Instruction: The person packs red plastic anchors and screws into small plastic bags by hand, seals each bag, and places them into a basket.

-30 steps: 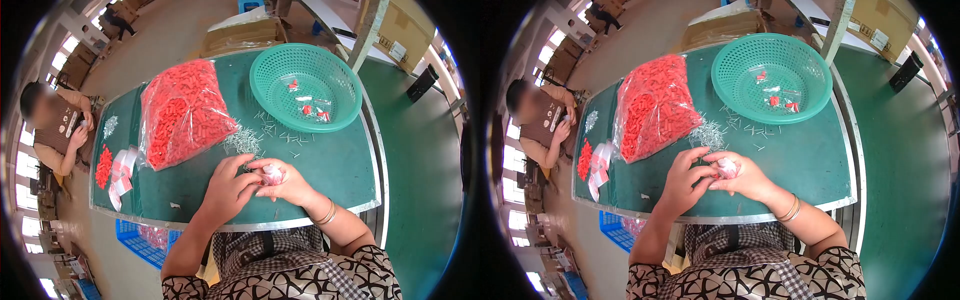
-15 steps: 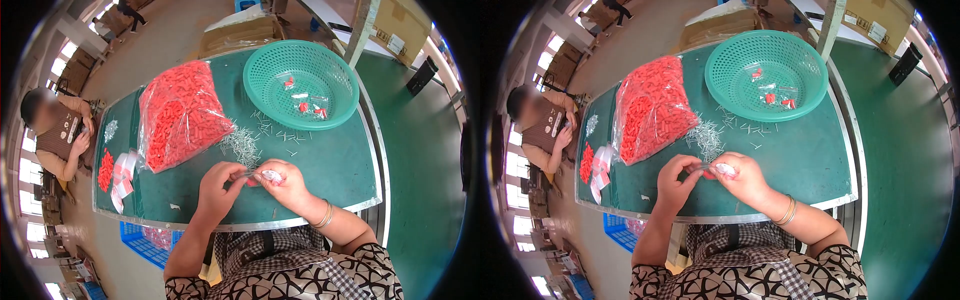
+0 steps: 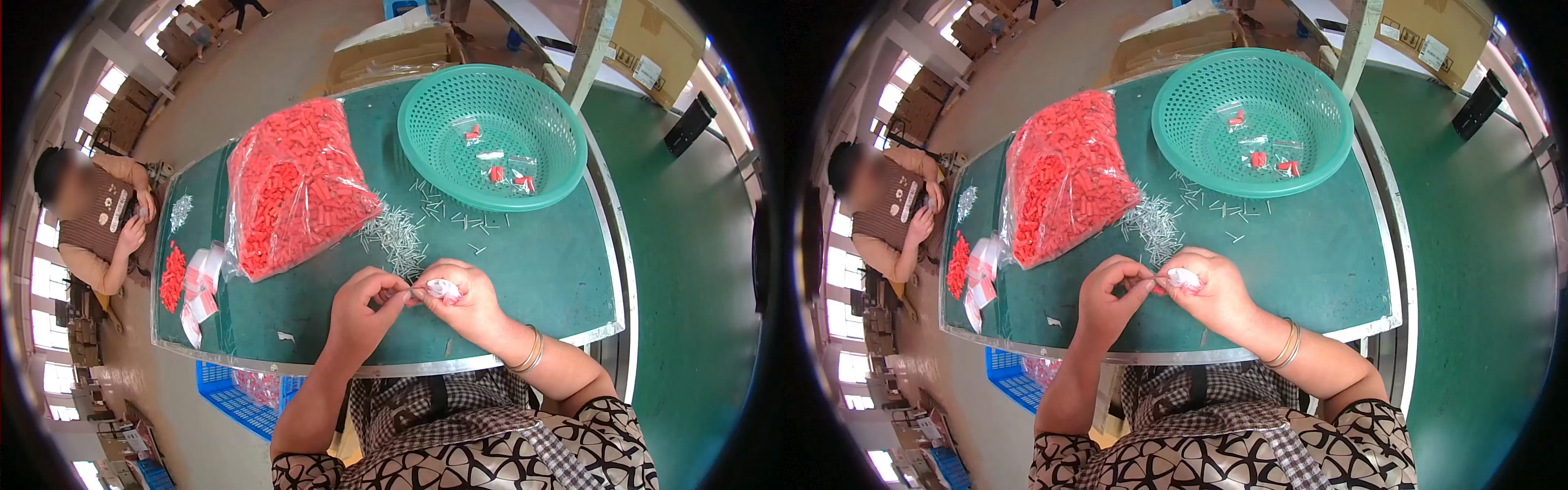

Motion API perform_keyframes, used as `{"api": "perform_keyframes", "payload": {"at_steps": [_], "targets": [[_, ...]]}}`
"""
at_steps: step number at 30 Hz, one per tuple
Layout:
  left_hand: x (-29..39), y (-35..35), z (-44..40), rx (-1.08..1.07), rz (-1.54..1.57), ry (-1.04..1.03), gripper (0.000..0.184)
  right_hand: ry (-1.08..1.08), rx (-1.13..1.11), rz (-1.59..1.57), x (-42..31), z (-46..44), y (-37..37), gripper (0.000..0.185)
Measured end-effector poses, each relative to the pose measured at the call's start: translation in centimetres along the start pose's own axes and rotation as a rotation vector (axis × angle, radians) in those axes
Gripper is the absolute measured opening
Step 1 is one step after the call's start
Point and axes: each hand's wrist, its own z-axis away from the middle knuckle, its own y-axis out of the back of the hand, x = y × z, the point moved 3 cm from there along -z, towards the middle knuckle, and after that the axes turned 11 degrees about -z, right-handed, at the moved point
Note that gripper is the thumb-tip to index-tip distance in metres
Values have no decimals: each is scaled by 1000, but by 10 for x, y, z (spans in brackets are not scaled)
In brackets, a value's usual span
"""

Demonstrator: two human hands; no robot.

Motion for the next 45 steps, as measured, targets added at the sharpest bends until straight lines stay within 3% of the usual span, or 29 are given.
{"api": "perform_keyframes", "payload": {"at_steps": [11, 17, 23, 26, 29, 38, 42, 45], "targets": [[-12, -2, 1, 48, 96, 95, 7, -84, 34, -110, -2, -2, 2, 2], [-16, -4, 4, 10, 124, 121, 7, -230, 38, -154, 2, -1, -1, 8], [-13, -6, 3, 43, 74, 40, 7, -315, 37, -204, 2, -1, -1, 10], [-16, -4, 5, 41, 53, 32, 7, -248, 60, -272, 6, -1, -1, 5], [-29, -2, 8, 34, 121, 105, 6, -411, 50, -316, 2, -2, 4, 8], [-12, 3, -2, -53, 110, 80, 6, -400, 17, -444, 13, -1, 9, 12], [4, 20, -28, 75, 64, -91, 8, -383, 128, -752, 14, -7, 17, 15], [33, 24, -65, 195, 177, -94, 12, -365, 160, -883, 15, -12, 22, 17]]}}
